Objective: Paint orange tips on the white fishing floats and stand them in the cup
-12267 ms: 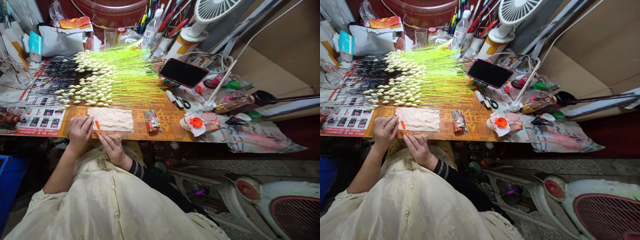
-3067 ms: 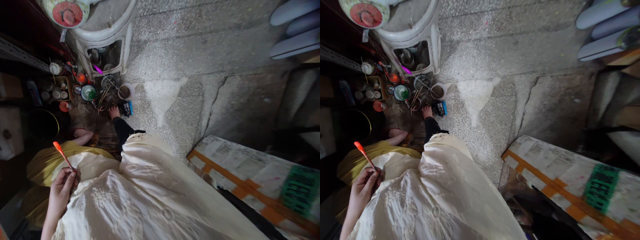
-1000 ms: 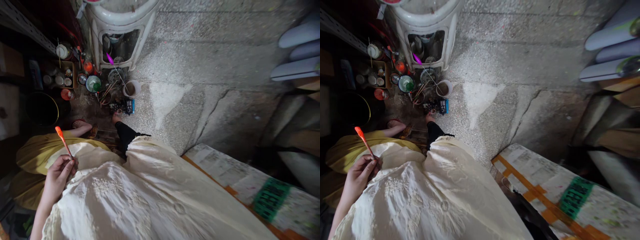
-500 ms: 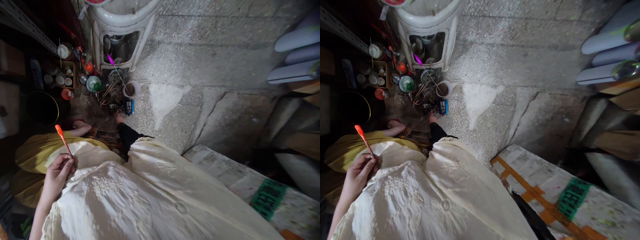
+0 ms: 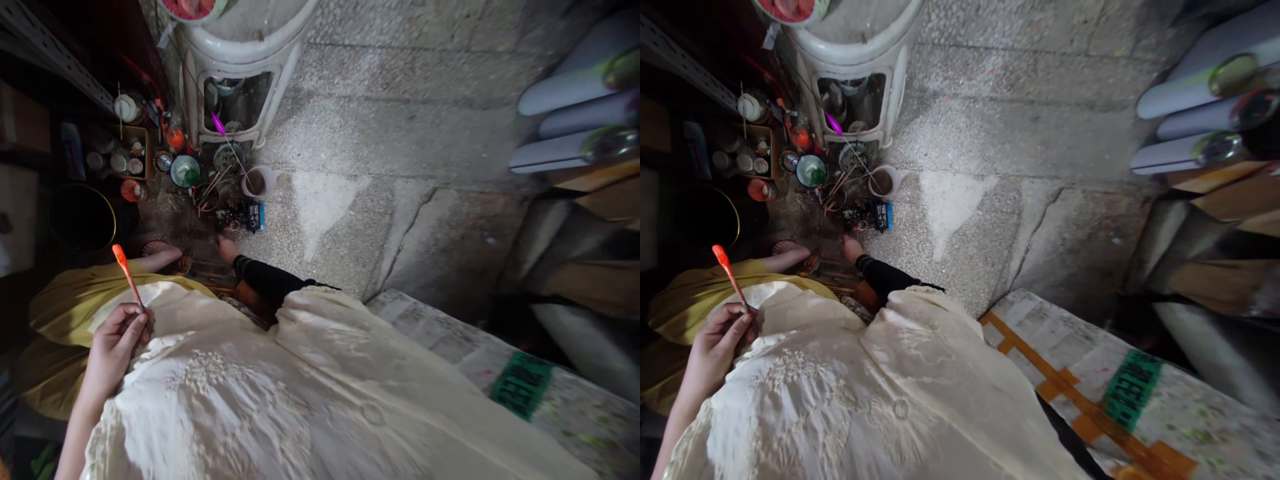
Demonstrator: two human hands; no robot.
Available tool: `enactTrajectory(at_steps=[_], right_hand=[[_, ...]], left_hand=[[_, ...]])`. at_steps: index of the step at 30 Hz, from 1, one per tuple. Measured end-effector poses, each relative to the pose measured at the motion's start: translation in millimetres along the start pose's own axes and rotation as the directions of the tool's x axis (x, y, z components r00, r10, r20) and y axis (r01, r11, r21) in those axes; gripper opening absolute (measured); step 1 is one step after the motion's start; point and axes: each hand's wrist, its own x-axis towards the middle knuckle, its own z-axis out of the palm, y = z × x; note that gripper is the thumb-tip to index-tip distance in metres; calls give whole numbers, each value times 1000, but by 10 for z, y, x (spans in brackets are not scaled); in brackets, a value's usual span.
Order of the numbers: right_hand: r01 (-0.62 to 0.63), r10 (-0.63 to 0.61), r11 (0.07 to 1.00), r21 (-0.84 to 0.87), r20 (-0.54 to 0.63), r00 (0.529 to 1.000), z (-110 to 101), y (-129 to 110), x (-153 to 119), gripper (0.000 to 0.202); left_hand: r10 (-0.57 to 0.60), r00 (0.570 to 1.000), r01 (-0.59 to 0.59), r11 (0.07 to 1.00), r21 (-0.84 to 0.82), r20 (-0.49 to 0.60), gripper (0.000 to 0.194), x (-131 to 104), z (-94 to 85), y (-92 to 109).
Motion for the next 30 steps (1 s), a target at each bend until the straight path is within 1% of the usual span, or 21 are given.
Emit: enactTrajectory(at_steps=[2,3,5,6,7,8,9,10,11,12,13,14,15,19,22,25,28,29,30], right_hand=[[4,-4,1000,24,16,1000,34,-150,26,21],[18,-19,999,34,23,1000,30,-255,35,19],[107,-109,992,73,13,994,-32,-520,36,23],[189,-189,976,104,-6,982,-88,-673,27,25],[318,-312,935,157,-63,948,-154,-830,13,26],[447,-430,874,189,-126,894,-225,-988,-6,29],[558,-533,807,194,-169,829,-293,-1139,-26,33],[644,-616,743,179,-190,764,-353,-1279,-48,38],[703,-678,694,153,-187,711,-400,-1405,-69,43],[739,-720,661,126,-171,673,-432,-1514,-87,46],[759,-744,643,104,-149,651,-450,-1606,-104,49],[765,-754,638,89,-129,644,-456,-1682,-119,50],[762,-753,642,82,-118,647,-454,-1743,-133,50],[727,-723,682,79,-79,687,-443,-1892,-180,52],[697,-698,713,68,-21,716,-457,-1970,-200,53],[681,-681,731,49,-12,732,-452,-2044,-196,53],[667,-667,744,42,-18,745,-433,-2112,-166,52],[659,-658,751,40,-21,752,-432,-2133,-153,52],[649,-648,760,34,-32,761,-437,-2154,-141,50]], left_hand=[[33,999,-33,999,-20,-13,34,20,-2,-25],[50,998,-51,998,-35,-25,32,29,-4,-46],[76,996,-81,993,-82,-52,29,46,-9,-98],[82,995,-89,990,-113,-59,27,53,-11,-124],[85,995,-93,985,-147,-60,26,59,-11,-148],[89,994,-98,979,-179,-57,25,65,-10,-168],[94,994,-102,974,-204,-51,25,71,-9,-183],[103,994,-110,969,-220,-45,26,77,-9,-193],[116,992,-122,966,-226,-40,26,84,-11,-198],[134,990,-138,964,-228,-35,27,90,-14,-201],[154,988,-157,961,-229,-31,27,95,-19,-202],[174,984,-176,957,-229,-28,27,99,-25,-204],[193,981,-193,954,-229,-25,27,102,-31,-205],[229,973,-225,950,-215,-11,26,86,-41,-221],[253,967,-247,944,-217,2,25,67,-41,-251],[288,958,-283,937,-206,-6,24,62,-61,-307],[329,943,-332,937,-109,-41,23,41,-113,-354],[360,931,-363,931,-41,-68,22,12,-138,-353],[409,907,-405,913,51,-104,21,-37,-168,-338]])
